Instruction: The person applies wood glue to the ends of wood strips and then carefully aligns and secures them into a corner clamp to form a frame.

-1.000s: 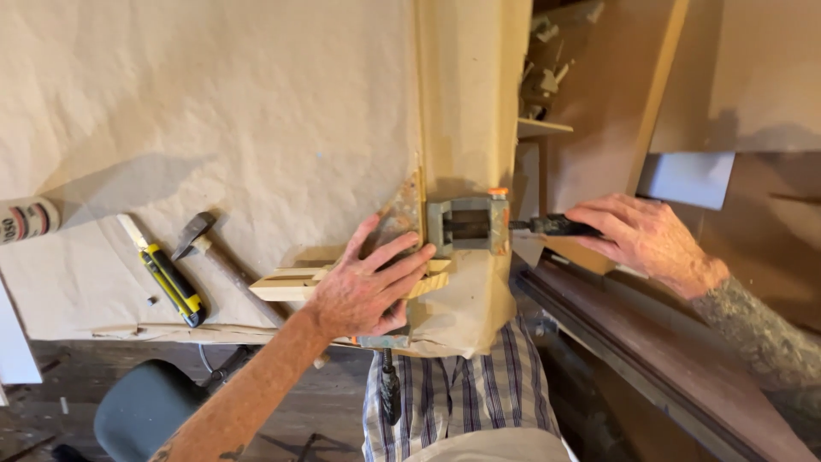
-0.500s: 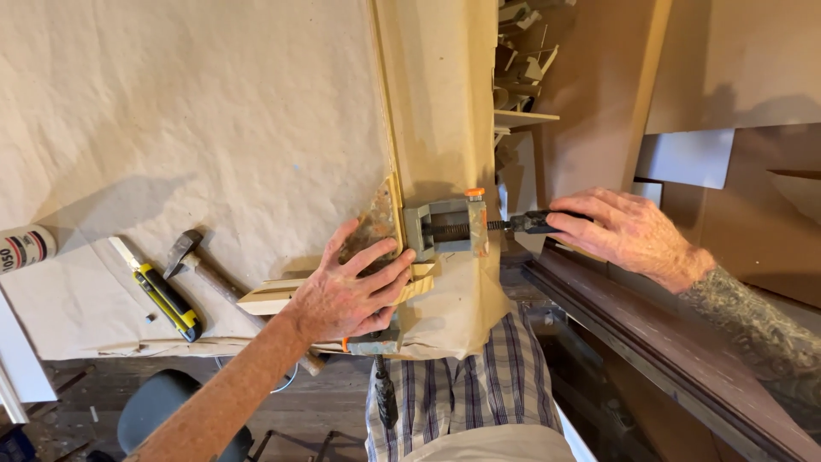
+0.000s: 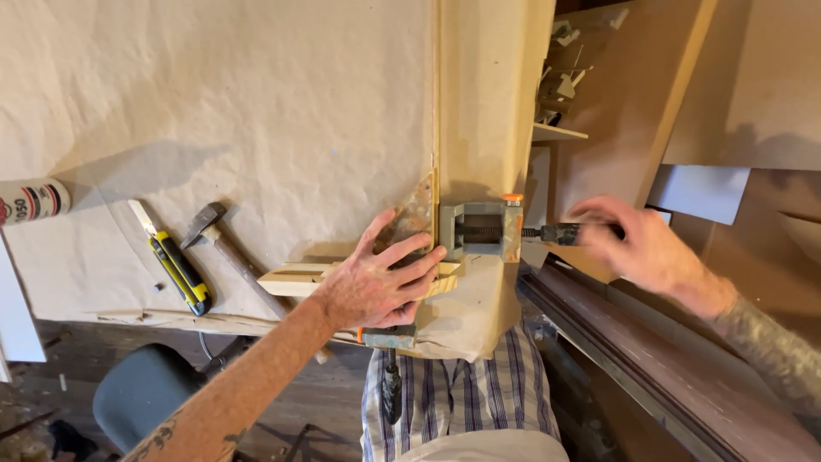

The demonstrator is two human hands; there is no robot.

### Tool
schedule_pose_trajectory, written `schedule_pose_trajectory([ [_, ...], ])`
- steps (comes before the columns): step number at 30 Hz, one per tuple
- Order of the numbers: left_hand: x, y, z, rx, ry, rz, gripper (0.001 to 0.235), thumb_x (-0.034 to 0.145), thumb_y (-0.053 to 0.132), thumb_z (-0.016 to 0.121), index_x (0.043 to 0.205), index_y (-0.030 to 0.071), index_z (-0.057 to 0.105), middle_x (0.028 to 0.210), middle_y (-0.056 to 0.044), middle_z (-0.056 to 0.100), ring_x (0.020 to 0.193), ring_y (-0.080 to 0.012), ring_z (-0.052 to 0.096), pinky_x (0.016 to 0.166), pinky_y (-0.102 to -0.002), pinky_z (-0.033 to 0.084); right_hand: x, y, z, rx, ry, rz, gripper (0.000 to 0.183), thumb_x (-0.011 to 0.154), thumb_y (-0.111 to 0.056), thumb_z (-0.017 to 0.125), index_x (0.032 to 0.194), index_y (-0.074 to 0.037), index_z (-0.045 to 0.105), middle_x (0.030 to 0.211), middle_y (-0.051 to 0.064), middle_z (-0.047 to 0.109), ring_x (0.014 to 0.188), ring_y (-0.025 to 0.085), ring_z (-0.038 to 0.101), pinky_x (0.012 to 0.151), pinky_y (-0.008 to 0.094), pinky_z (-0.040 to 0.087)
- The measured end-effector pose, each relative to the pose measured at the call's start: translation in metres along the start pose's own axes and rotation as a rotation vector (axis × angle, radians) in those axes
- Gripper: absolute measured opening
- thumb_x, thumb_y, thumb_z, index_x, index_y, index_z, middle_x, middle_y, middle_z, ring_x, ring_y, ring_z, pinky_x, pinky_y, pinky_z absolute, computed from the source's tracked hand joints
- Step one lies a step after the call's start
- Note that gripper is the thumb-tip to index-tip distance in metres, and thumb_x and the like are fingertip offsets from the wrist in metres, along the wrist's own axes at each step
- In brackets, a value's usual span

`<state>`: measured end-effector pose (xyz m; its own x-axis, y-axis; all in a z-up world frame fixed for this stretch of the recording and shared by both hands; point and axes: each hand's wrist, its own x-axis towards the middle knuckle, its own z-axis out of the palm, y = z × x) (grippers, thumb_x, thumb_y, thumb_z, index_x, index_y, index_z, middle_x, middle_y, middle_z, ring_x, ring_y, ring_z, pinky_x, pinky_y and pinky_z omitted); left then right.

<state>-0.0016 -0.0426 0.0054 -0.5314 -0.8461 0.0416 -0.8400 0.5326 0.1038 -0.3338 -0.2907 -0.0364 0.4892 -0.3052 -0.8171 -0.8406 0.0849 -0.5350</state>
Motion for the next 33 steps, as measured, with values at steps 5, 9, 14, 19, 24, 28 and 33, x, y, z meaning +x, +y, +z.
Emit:
schedule_pose_trajectory([
  [5, 0.000, 0.000, -0.005, -0.031, 0.074, 0.011, 0.042, 0.091, 0.043, 0.062, 0.120, 0.015, 0.074, 0.142, -0.001, 0.064, 0.137, -0.0278, 0.050, 0.116, -0.070, 0.033, -0.008, 0.042, -0.006, -0.968, 0.564, -1.024, 0.043, 0.096, -0.030, 0.073, 0.133, -0.012, 0.060, 0.124, 0.006, 0.068, 0.077, 0.019, 0.072, 0.057, 0.034, 0.061],
  [9, 0.001, -0.002, -0.007, -0.034, 0.092, 0.011, 0.038, 0.090, 0.039, 0.062, 0.116, 0.014, 0.075, 0.141, -0.002, 0.065, 0.137, -0.0285, 0.050, 0.115, -0.070, 0.034, 0.004, 0.039, -0.006, -0.868, 0.462, -0.885, 0.043, 0.098, -0.037, 0.064, 0.136, -0.017, 0.061, 0.097, 0.001, 0.077, 0.055, 0.011, 0.065, 0.049, 0.030, 0.059],
  [14, 0.002, 0.001, -0.007, -0.032, 0.080, 0.014, 0.042, 0.091, 0.041, 0.061, 0.120, 0.015, 0.075, 0.139, -0.002, 0.066, 0.135, -0.0283, 0.052, 0.115, -0.070, 0.034, 0.005, -0.005, -0.003, 0.414, -0.078, 0.205, 0.043, 0.108, -0.032, 0.055, 0.099, 0.007, 0.072, 0.055, 0.004, 0.043, 0.041, 0.014, 0.030, 0.037, 0.028, 0.021],
  [19, 0.003, 0.002, -0.003, -0.040, 0.149, -0.002, 0.039, 0.087, 0.038, 0.064, 0.116, 0.013, 0.076, 0.135, -0.001, 0.068, 0.132, -0.0267, 0.056, 0.113, -0.069, 0.038, -0.004, 0.018, 0.002, -0.705, 0.381, -0.642, 0.049, 0.091, -0.046, 0.065, 0.123, -0.011, 0.060, 0.106, 0.006, 0.077, 0.063, 0.016, 0.074, 0.047, 0.030, 0.061],
  [24, 0.003, 0.001, -0.005, -0.066, 0.148, -0.010, 0.036, 0.089, 0.038, 0.063, 0.114, 0.014, 0.076, 0.134, -0.002, 0.069, 0.130, -0.0261, 0.057, 0.112, -0.068, 0.038, 0.005, 0.034, 0.001, -0.903, 0.556, -1.002, 0.052, 0.093, -0.047, 0.070, 0.133, -0.014, 0.063, 0.097, 0.005, 0.076, 0.065, 0.014, 0.069, 0.048, 0.030, 0.054],
  [28, 0.003, 0.001, -0.005, -0.055, 0.115, -0.009, 0.041, 0.090, 0.039, 0.062, 0.119, 0.014, 0.076, 0.135, -0.001, 0.068, 0.131, -0.0252, 0.056, 0.113, -0.069, 0.037, 0.017, 0.028, 0.000, -0.046, 0.000, -0.213, 0.057, 0.098, -0.047, 0.044, 0.117, -0.004, 0.076, 0.056, 0.002, 0.055, 0.040, 0.013, 0.051, 0.035, 0.026, 0.045],
  [33, 0.003, 0.000, -0.003, -0.056, 0.105, -0.012, 0.039, 0.090, 0.040, 0.064, 0.117, 0.016, 0.076, 0.134, -0.001, 0.069, 0.129, -0.0245, 0.058, 0.111, -0.070, 0.038, 0.006, -0.045, -0.015, -0.257, 0.007, -0.199, 0.059, 0.100, -0.054, 0.033, 0.117, -0.026, 0.081, 0.048, -0.005, 0.012, 0.036, 0.010, 0.015, 0.036, 0.027, 0.026],
])
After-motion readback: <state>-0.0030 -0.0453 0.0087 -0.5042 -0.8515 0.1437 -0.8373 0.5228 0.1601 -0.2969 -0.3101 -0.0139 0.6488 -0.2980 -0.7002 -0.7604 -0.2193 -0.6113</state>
